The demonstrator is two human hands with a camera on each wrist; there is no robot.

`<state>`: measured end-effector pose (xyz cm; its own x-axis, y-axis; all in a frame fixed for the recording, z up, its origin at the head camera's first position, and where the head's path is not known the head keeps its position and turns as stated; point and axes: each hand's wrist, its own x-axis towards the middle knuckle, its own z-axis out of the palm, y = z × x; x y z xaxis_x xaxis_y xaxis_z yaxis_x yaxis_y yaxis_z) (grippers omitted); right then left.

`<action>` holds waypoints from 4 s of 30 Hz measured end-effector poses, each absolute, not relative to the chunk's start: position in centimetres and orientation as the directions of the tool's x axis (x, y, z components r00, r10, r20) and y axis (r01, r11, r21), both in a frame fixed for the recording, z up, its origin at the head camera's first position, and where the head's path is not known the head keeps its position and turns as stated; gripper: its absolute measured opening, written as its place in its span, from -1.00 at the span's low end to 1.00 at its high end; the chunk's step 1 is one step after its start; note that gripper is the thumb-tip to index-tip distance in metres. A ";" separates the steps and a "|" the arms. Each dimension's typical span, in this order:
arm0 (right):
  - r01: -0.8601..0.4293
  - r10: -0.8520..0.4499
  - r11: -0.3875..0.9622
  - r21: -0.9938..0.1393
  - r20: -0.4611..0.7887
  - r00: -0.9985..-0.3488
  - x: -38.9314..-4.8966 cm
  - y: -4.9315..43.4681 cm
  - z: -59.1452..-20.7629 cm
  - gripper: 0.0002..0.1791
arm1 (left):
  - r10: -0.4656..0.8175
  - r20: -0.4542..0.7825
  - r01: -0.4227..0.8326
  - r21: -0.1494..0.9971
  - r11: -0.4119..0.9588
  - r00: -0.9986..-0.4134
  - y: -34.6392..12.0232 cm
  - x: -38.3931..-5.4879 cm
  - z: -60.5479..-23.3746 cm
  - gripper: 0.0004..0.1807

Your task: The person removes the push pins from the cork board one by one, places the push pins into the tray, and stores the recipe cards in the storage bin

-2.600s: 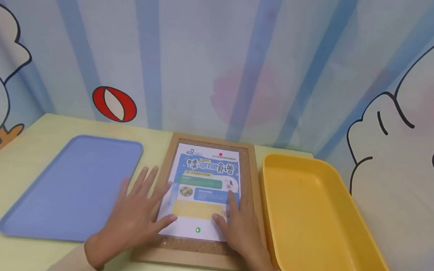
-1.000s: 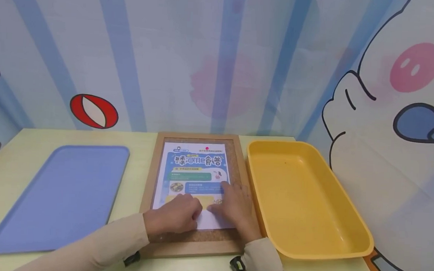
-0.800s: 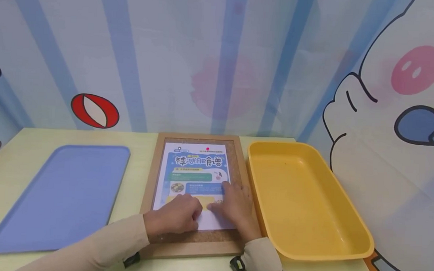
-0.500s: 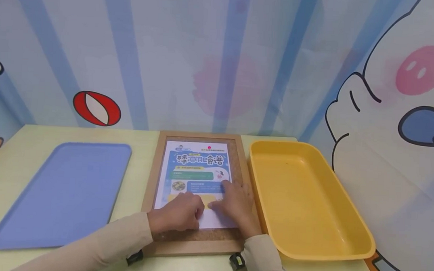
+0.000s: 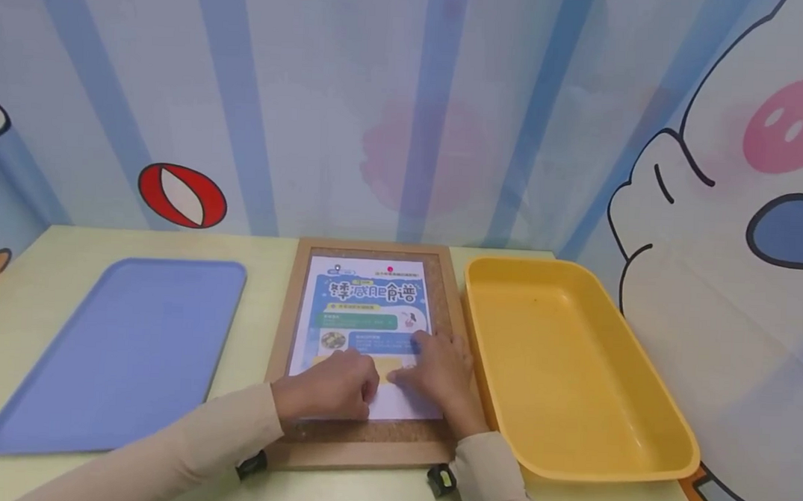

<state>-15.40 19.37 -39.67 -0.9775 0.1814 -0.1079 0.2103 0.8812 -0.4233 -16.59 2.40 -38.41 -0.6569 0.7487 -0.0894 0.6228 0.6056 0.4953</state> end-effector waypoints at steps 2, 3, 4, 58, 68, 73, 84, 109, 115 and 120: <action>0.212 0.184 0.881 -0.424 -0.108 -0.977 -15.4 19.4 -39.5 -0.25 | 0.752 -0.090 0.628 0.491 0.604 -0.654 2.4 -16.7 -38.4 -0.79; 0.212 0.183 0.881 -0.424 -0.109 -0.977 -15.4 19.4 -39.5 -0.25 | 0.752 -0.088 0.629 0.491 0.603 -0.653 2.4 -16.7 -38.4 -0.79; 0.210 0.181 0.882 -0.423 -0.107 -0.978 -15.4 19.4 -39.5 -0.25 | 0.755 -0.078 0.636 0.488 0.598 -0.651 2.4 -16.7 -38.4 -0.78; 0.189 0.156 0.876 -0.444 -0.112 -0.982 -15.4 19.7 -39.6 -0.26 | 0.512 -0.366 -0.245 0.925 0.290 -0.777 1.2 -16.5 -39.7 -0.89; 0.177 0.147 0.882 -0.438 -0.101 -0.984 -15.5 19.7 -39.8 -0.24 | 0.506 -0.427 -0.366 0.904 0.221 -0.750 1.0 -16.5 -39.8 -0.85; 0.180 0.150 0.880 -0.439 -0.101 -0.983 -15.4 19.7 -39.7 -0.24 | 0.512 -0.448 -0.427 0.889 0.168 -0.733 1.0 -16.6 -39.9 -0.75; 0.174 0.148 0.880 -0.443 -0.094 -0.985 -15.3 19.8 -39.7 -0.25 | 0.487 -0.499 -0.488 0.858 0.161 -0.717 0.1 -16.8 -39.8 -0.31; 0.182 0.154 0.881 -0.436 -0.099 -0.983 -15.2 19.7 -39.8 -0.25 | 0.407 -0.490 -0.535 0.845 0.001 -0.771 -5.1 -17.4 -38.1 0.04; 0.179 0.152 0.882 -0.437 -0.097 -0.984 -15.1 19.6 -39.7 -0.25 | 0.397 -0.495 -0.549 0.835 -0.026 -0.773 -6.9 -17.8 -37.9 0.06; 0.183 0.156 0.881 -0.437 -0.097 -0.983 -15.0 19.6 -39.8 -0.25 | 0.401 -0.488 -0.543 0.839 -0.030 -0.775 -8.9 -18.1 -37.5 0.11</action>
